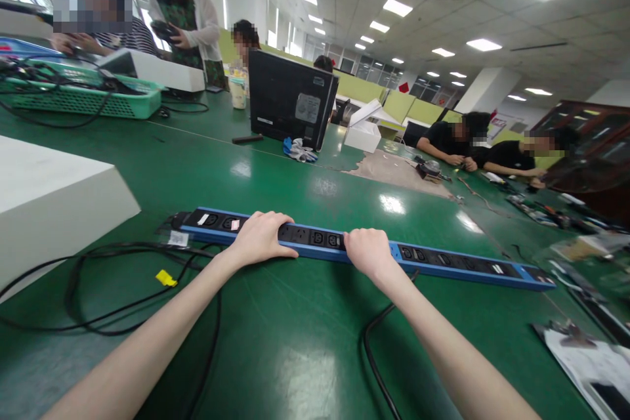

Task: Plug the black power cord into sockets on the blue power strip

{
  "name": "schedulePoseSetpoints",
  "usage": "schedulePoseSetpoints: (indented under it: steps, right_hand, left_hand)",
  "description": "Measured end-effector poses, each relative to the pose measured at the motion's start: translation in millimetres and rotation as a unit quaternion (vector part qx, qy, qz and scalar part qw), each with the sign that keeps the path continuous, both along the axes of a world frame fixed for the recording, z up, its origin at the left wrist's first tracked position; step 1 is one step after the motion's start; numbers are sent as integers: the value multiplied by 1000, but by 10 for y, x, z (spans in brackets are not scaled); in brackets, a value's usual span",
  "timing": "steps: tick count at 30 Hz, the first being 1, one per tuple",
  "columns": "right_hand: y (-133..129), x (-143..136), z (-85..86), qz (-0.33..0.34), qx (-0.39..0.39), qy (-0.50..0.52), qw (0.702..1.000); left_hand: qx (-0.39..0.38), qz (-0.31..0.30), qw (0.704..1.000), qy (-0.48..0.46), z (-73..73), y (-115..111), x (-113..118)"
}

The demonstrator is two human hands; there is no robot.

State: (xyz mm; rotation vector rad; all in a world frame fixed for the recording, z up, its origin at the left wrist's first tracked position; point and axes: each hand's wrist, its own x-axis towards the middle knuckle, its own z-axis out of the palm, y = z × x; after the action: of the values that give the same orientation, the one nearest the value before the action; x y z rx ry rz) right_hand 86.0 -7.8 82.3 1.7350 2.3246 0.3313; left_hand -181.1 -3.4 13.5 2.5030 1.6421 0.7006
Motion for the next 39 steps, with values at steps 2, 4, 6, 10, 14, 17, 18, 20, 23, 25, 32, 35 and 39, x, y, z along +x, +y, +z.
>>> schedulePoseSetpoints:
  steps: [2,4,6,10,14,17,18,20,23,25,32,35,39]
  right_hand:
    - [24,-14,20,-10,-16,-2,1000]
    - [50,-27,65,-14,-42,-7,999]
    - [43,-28,107,-18,-55,-6,998]
    - [-61,44,123,-37,-65,4,997]
    - [-36,193,116,-28,-64,35,997]
    - [125,288,139,-6,-118,65,991]
    - [176,310,143,0,-137,73,988]
    - [234,341,130,6,-146,83,986]
    - [207,369,54,1,-108,89,990]
    - [167,386,-11,3,-93,104,990]
    - [348,468,-47,42,-122,157,979]
    - [417,491,-20,56,-154,163,973]
    - [322,471,-62,42,-85,133,987]
  left_hand:
    - [-5,2,1000,3,-14,8,-9]
    - [-6,5,1000,5,-25,9,-15]
    - [-5,6,1000,6,-30,2,-16]
    - [-3,-2,1000,-1,-18,-21,-12]
    - [-5,-6,1000,-1,-1,-36,-12]
    - [-2,-8,1000,4,3,-39,-13]
    - [-2,-10,1000,5,4,-40,-12]
    - [-2,-14,1000,6,6,-41,-11]
    - [0,-15,1000,8,4,-40,-12]
    - [3,-13,1000,8,-3,-39,-16]
    - [8,-16,1000,9,-27,-24,-12]
    - [8,-15,1000,12,-34,-10,-4]
    - [5,-13,1000,19,-38,3,-4]
